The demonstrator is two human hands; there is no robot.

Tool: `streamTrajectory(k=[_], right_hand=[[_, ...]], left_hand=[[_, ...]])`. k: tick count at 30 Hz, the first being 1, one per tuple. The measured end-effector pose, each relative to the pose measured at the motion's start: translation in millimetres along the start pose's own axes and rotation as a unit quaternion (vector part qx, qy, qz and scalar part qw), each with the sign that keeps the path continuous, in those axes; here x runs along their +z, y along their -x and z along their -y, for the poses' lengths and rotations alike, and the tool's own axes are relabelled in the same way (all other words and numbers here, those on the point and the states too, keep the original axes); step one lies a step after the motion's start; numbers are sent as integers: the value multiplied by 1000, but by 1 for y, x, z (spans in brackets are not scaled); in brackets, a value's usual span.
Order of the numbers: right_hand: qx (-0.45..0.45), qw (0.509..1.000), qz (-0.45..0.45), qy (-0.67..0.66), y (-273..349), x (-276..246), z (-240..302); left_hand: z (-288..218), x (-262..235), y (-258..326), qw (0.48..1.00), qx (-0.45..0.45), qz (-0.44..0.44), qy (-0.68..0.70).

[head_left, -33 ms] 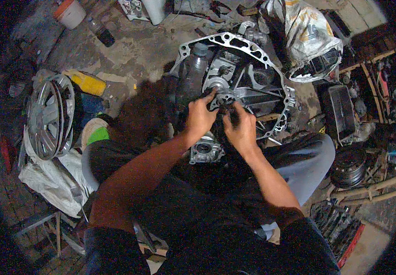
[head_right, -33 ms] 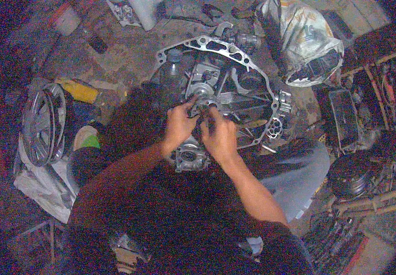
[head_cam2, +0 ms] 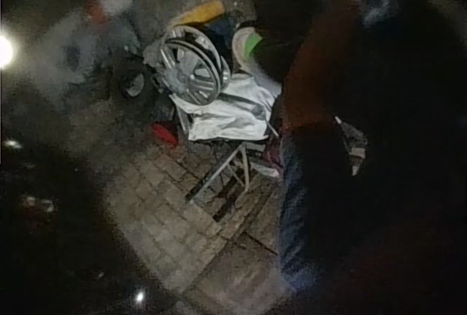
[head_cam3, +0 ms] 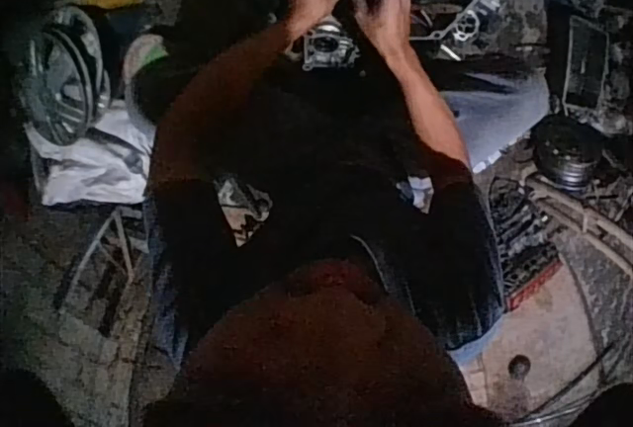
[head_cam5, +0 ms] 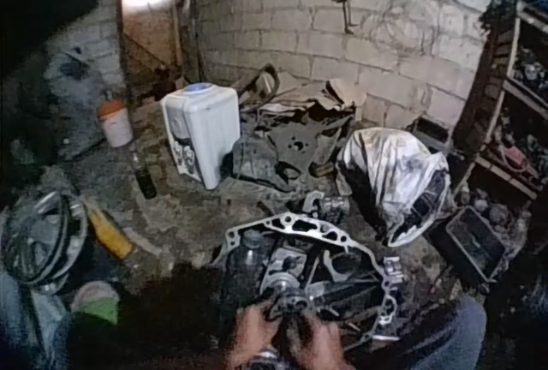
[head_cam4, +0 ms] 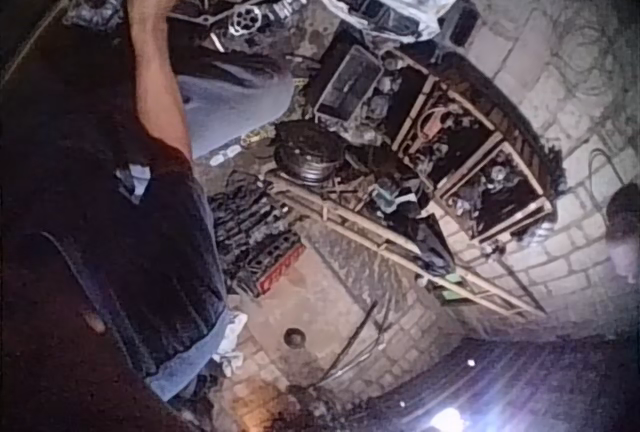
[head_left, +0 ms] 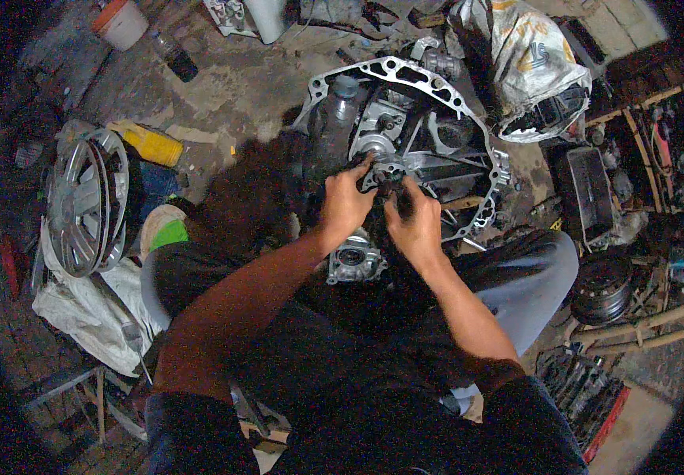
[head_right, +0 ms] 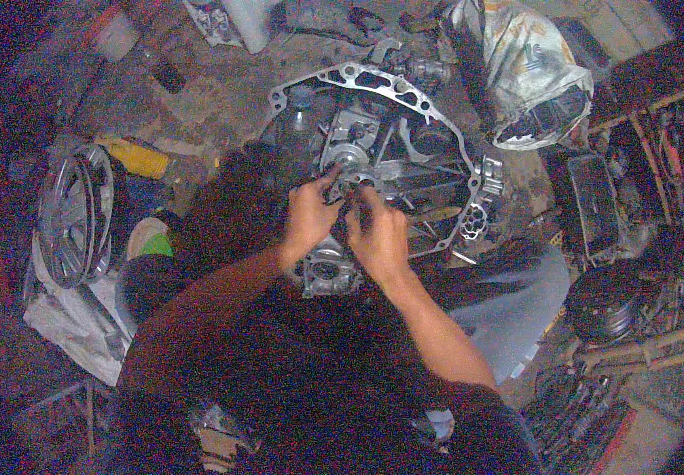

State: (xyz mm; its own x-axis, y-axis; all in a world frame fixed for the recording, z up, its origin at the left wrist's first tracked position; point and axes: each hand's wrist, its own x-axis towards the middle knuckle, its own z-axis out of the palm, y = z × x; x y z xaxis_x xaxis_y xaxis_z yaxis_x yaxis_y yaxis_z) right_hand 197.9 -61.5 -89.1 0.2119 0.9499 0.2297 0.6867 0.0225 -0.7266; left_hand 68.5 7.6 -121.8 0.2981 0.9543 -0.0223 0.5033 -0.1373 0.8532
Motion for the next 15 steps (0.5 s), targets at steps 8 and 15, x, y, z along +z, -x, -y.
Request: streamTrajectory(k=[8,15], right_hand=[[41,999,-28,-9,6,4,-8],[63,997,-31,-15,10,8,-1]], left_hand=[[6,3,-1,1000,22,-12,2],[12,6,-1,999,27,-16,-17]])
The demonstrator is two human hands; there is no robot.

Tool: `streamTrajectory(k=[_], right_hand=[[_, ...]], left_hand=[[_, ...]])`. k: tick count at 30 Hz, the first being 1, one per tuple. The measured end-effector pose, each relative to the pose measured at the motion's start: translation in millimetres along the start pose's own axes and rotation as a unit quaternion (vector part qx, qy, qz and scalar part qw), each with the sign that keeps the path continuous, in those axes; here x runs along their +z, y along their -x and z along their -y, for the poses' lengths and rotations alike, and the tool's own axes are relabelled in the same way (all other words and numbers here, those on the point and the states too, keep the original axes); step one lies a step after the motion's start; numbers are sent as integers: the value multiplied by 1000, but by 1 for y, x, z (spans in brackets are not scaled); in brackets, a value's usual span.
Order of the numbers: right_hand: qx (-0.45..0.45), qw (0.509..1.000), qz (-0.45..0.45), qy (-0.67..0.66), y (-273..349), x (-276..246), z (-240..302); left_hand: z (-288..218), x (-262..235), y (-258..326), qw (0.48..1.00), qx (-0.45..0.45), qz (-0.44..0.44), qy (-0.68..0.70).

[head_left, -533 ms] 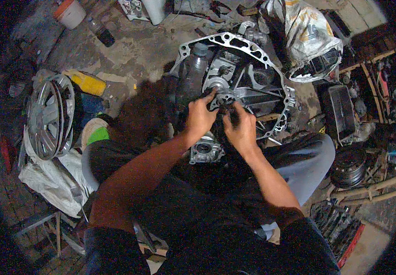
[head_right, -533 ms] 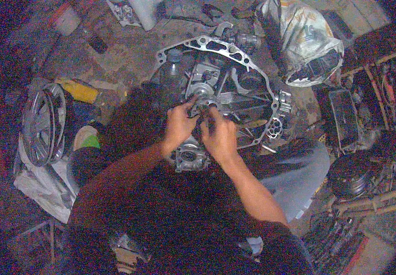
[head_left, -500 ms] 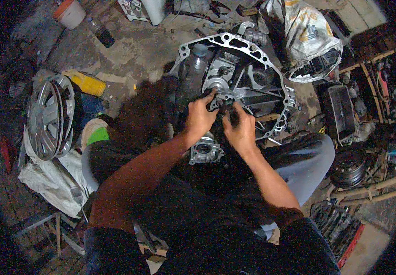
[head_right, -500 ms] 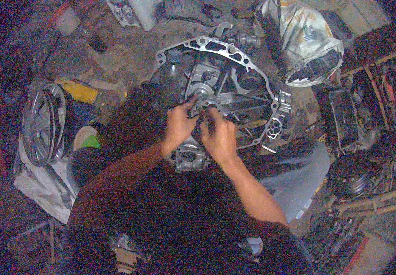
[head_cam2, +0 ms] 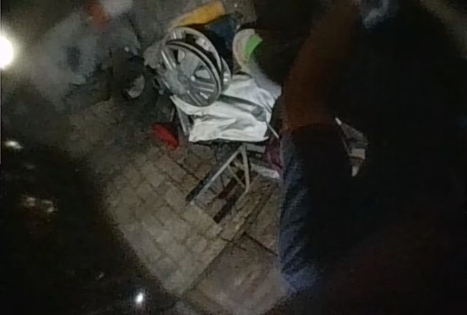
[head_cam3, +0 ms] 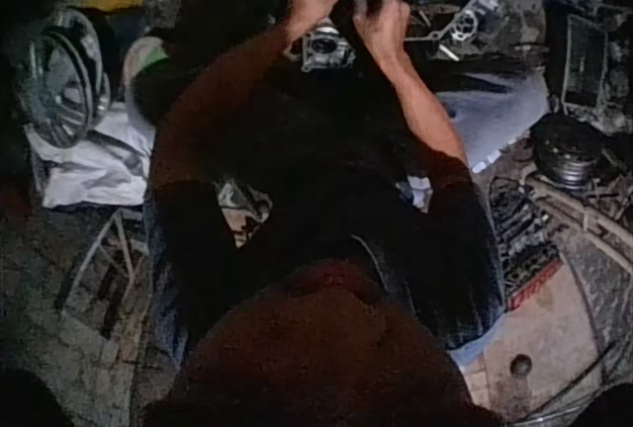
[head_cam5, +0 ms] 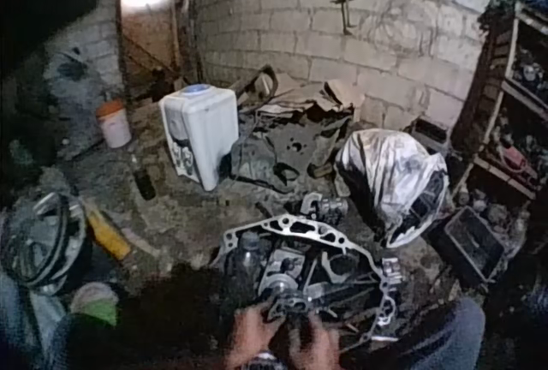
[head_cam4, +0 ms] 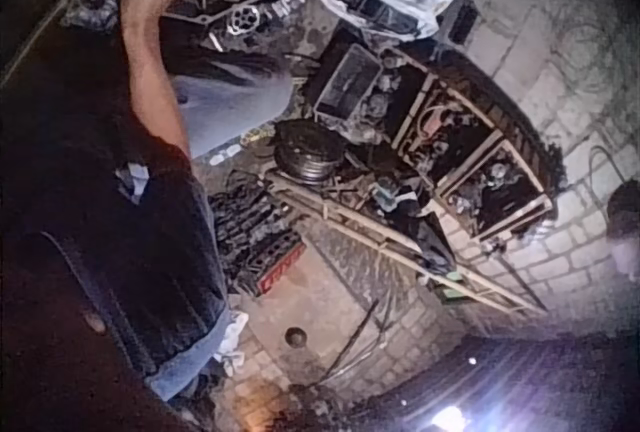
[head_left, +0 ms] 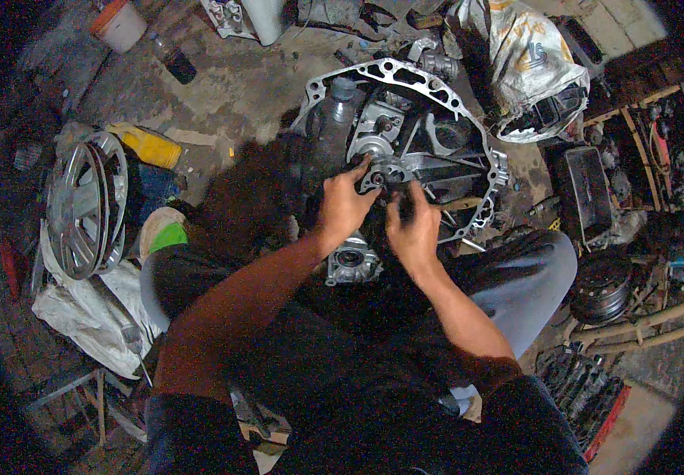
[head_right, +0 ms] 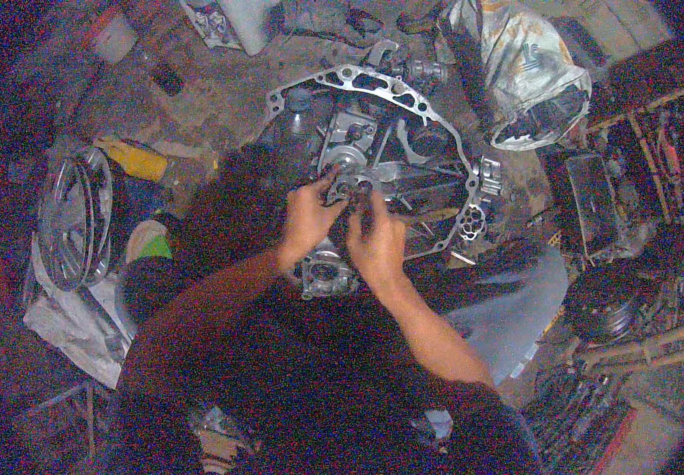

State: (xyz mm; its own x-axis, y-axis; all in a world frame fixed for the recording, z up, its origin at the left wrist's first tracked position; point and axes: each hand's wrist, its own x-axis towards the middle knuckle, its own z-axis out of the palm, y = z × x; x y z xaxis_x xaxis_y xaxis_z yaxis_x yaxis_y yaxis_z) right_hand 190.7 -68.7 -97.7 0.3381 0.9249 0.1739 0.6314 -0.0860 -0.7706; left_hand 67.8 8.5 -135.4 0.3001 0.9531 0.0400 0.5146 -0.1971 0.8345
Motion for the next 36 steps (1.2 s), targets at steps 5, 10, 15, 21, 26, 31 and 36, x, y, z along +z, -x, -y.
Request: streamTrajectory(k=[5,10,15,21,26,31,36], right_hand=[[-54,998,37,7,0,-1,5],[-73,997,0,-20,-7,-1,-1],[-17,1000,23,-9,-12,-7,5],[-66,998,13,18,-6,1,-7],[-39,998,38,31,-7,-1,1],[-29,998,18,54,-19,-8,-2],[-60,997,25,29,-8,-4,-5]], left_hand=[[-5,-3,-1,999,-35,26,-3],[-9,-4,-1,999,-31,32,-4],[-9,-4,0,998,-41,25,31],[-11,-5,-1,999,-36,20,20],[-8,-5,-3,998,-50,42,12],[-7,-4,0,1000,-19,14,19],[-15,-7,1,999,-40,24,26]])
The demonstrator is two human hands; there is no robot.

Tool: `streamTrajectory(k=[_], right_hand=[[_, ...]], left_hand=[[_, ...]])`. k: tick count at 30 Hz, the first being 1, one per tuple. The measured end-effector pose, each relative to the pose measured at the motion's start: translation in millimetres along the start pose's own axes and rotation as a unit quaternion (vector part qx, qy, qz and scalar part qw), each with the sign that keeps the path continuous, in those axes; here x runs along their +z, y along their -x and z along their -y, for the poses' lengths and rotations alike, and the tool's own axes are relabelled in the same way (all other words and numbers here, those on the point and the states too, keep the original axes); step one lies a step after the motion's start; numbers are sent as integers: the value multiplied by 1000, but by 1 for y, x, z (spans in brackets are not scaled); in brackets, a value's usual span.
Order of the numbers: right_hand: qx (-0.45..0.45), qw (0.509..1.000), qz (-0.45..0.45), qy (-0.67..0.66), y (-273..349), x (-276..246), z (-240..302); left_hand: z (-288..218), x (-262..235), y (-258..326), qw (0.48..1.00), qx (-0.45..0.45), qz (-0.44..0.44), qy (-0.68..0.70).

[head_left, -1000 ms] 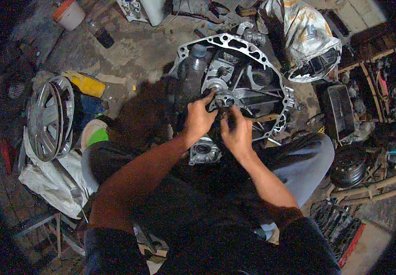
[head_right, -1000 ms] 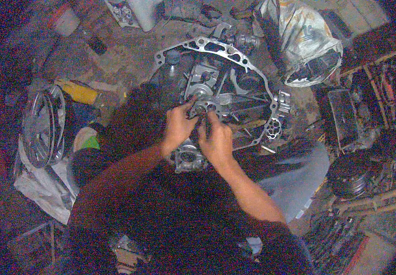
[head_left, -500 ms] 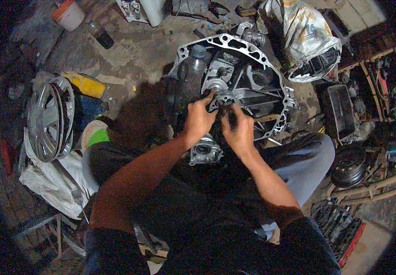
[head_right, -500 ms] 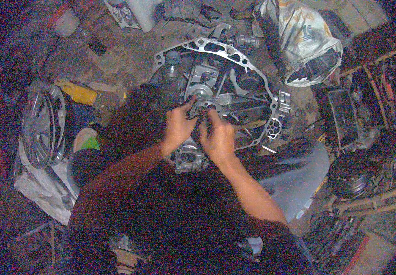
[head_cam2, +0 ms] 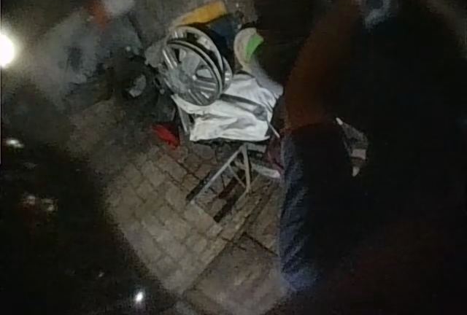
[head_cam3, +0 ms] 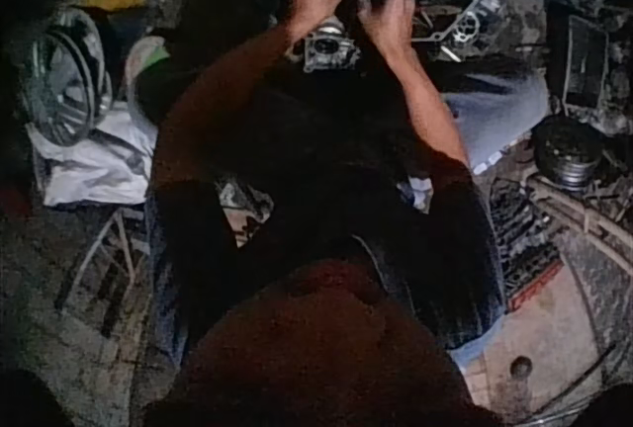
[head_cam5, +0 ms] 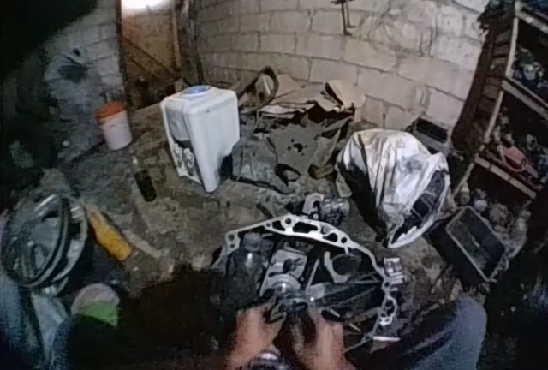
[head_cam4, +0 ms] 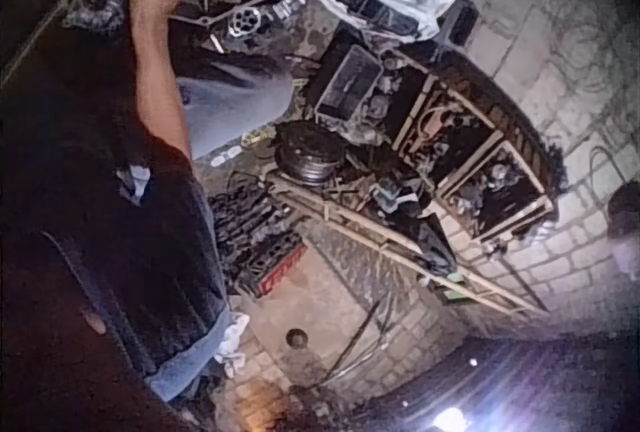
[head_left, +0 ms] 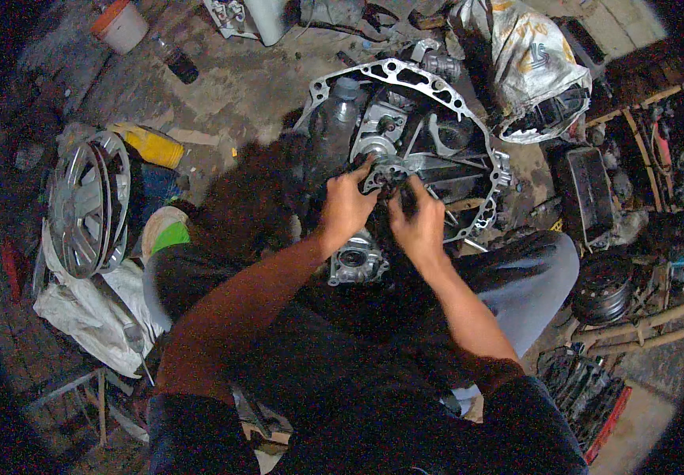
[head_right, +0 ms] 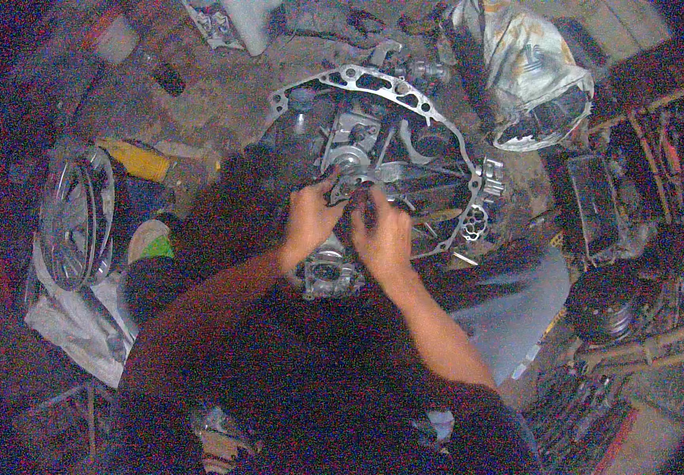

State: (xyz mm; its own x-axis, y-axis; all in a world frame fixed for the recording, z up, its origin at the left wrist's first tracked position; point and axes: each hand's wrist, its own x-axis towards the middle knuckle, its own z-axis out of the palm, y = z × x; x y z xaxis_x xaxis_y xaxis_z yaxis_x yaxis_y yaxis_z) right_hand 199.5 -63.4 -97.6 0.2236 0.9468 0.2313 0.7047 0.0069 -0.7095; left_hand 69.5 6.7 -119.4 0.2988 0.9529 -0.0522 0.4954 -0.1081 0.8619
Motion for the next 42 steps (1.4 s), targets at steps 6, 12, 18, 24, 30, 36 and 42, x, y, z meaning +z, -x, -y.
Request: streamTrajectory(k=[6,12,18,24,30,36,42], right_hand=[[-27,1000,6,3,-1,0,0],[-4,1000,14,11,-1,-4,6],[-5,1000,-29,-2,-14,-6,-3],[6,1000,-15,6,-12,-3,-14],[-4,1000,-8,20,-11,-6,-4],[-25,1000,12,15,-5,-4,-1],[-30,999,7,13,-7,-8,2]], left_hand=[[19,7,-3,998,40,-30,-29],[10,3,-2,999,26,-7,-19],[10,1,-2,999,27,-4,20],[7,0,0,999,41,-4,29],[4,-3,1,1000,8,9,29],[-8,-7,2,1000,-9,24,5],[-1,-6,1,1000,-10,27,10]])
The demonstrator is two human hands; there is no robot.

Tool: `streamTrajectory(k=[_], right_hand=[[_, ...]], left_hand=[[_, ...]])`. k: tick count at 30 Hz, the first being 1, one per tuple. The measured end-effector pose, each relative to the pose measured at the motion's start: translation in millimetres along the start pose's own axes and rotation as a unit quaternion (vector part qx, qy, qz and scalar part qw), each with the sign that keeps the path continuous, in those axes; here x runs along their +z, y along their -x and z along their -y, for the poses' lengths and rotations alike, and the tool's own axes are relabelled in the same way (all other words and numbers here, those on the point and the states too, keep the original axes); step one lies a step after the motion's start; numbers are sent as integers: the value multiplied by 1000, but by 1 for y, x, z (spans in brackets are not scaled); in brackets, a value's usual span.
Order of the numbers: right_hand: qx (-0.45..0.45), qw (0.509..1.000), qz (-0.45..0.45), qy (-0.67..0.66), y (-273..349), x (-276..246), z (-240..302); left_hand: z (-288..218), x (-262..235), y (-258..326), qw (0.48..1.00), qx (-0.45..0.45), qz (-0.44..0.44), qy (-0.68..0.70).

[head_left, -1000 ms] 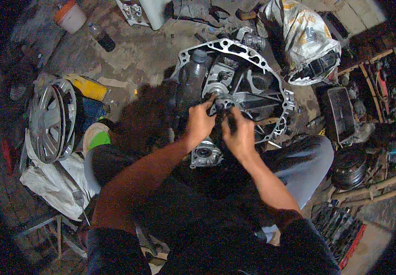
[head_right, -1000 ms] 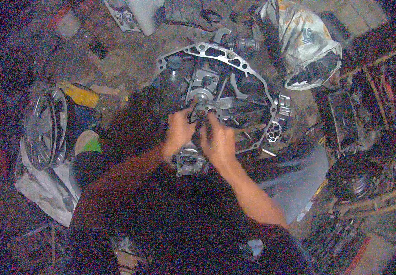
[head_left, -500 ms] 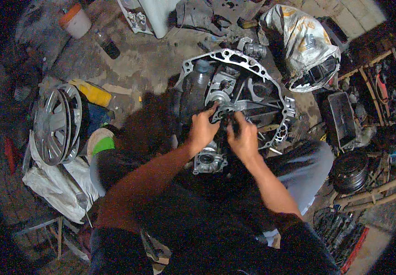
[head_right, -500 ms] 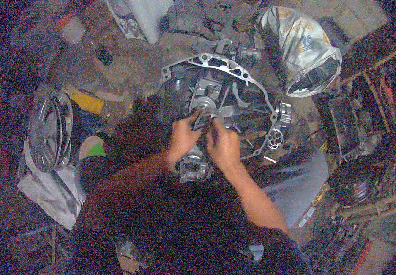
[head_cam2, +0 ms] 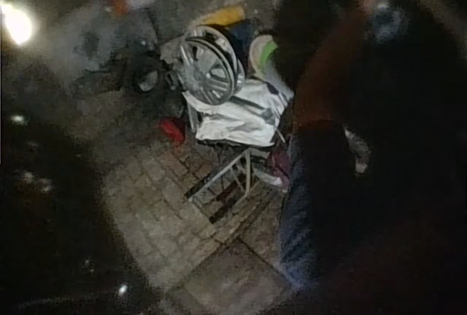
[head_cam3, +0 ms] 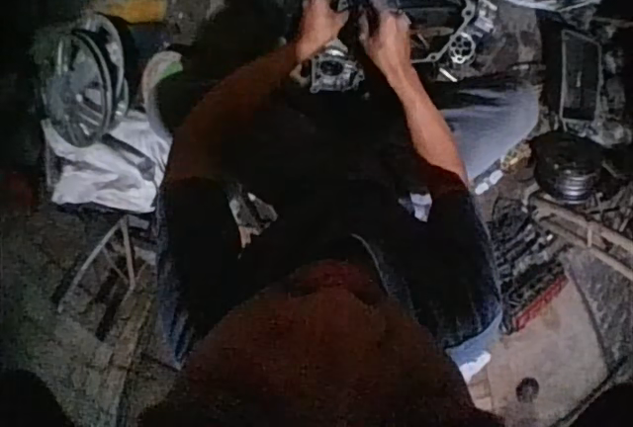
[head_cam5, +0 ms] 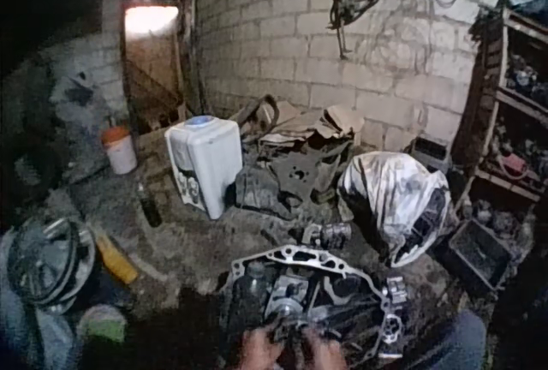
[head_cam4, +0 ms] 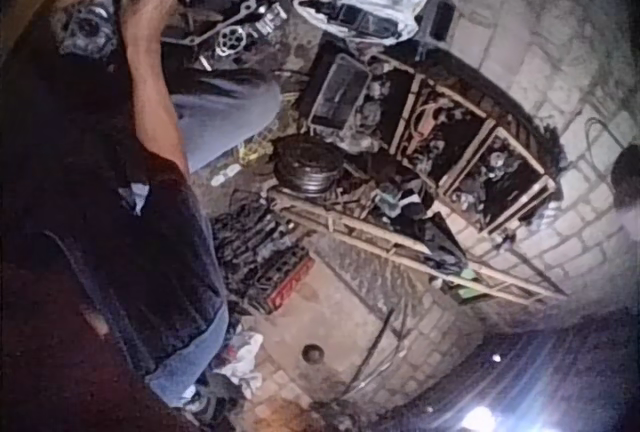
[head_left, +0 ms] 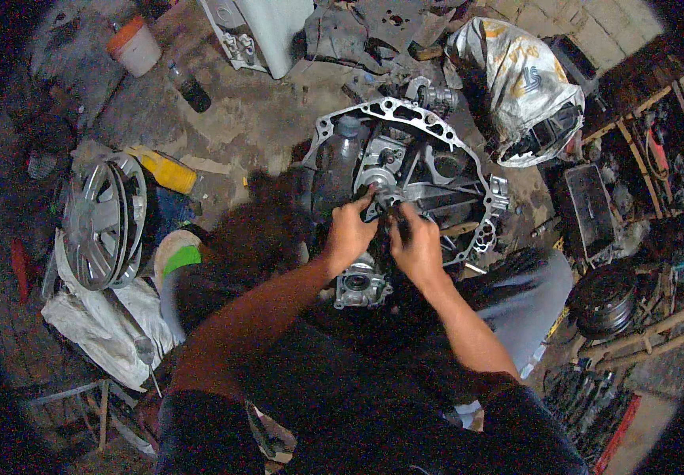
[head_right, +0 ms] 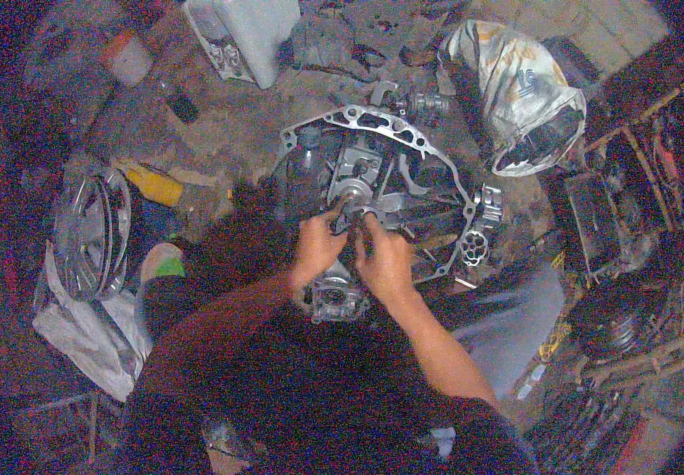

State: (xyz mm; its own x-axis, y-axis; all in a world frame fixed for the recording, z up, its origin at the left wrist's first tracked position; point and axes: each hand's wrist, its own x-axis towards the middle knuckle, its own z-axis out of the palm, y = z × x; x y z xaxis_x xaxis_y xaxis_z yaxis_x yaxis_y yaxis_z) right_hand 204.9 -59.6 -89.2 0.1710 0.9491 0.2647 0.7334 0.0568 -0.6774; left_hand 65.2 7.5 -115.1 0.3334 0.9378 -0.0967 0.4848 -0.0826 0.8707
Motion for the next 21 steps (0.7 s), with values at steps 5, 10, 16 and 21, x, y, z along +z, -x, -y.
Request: streamTrajectory(k=[5,10,16,21], right_hand=[[74,997,-5,-1,-17,-7,-5],[29,999,17,-5,-4,2,-4],[36,999,36,-8,-3,0,-1],[27,1000,-5,15,-13,-2,-4]], left_hand=[[-5,-2,0,1000,-8,13,-22],[7,3,-2,999,35,-9,-34],[3,1,0,998,38,-15,-49],[12,6,-6,999,9,-4,-52]])
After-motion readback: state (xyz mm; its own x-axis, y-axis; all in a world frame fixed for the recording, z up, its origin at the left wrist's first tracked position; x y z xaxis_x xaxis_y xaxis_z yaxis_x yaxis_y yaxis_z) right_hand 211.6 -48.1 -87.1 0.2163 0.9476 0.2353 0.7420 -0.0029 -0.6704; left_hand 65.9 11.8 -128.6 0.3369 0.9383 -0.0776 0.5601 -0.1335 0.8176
